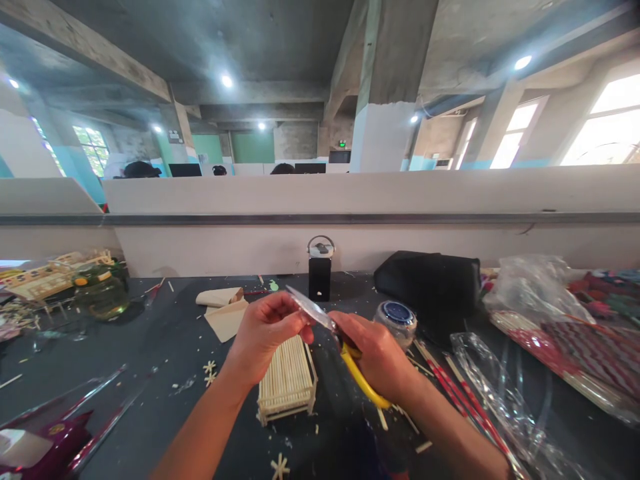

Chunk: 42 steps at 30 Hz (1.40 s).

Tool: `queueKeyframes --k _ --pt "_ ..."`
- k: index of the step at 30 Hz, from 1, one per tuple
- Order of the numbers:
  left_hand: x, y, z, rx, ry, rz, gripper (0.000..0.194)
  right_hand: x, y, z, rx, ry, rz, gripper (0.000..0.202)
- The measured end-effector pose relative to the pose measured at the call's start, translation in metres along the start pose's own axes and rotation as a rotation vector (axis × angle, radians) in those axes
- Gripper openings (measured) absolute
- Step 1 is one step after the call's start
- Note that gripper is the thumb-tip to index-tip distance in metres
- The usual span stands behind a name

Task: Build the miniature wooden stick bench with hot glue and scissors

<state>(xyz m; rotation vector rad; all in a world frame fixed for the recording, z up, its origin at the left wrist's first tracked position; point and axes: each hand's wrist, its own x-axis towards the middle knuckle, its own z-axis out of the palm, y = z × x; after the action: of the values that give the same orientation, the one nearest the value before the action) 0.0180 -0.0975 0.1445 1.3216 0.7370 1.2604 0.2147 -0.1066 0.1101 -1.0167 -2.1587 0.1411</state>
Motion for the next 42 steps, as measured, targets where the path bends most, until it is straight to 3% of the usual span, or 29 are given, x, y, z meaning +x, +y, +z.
queueKeyframes --k 9,25,30,42 --pt "-0.0001 0.0068 -0.0036 -0.059 0.001 -0.045 0.008 0.0052 -0.0020 -0.0008 0.084 0.218 0.098 0.021" --pt "0.0048 -0.0002 -0.0084 -0.232 0.033 -0.087 0.015 0.0075 0.0010 0.0019 0.164 0.102 0.106 0.027" --pt "0.0034 -0.0003 -0.0075 -0.251 -0.002 -0.119 0.013 0.0064 0.0024 0.0039 0.108 0.046 0.046 0.034" --pt "0.0020 0.0025 -0.0039 -0.227 -0.118 -0.046 0.007 0.0065 -0.0023 -0.0046 -0.036 -0.007 -0.008 0.042"
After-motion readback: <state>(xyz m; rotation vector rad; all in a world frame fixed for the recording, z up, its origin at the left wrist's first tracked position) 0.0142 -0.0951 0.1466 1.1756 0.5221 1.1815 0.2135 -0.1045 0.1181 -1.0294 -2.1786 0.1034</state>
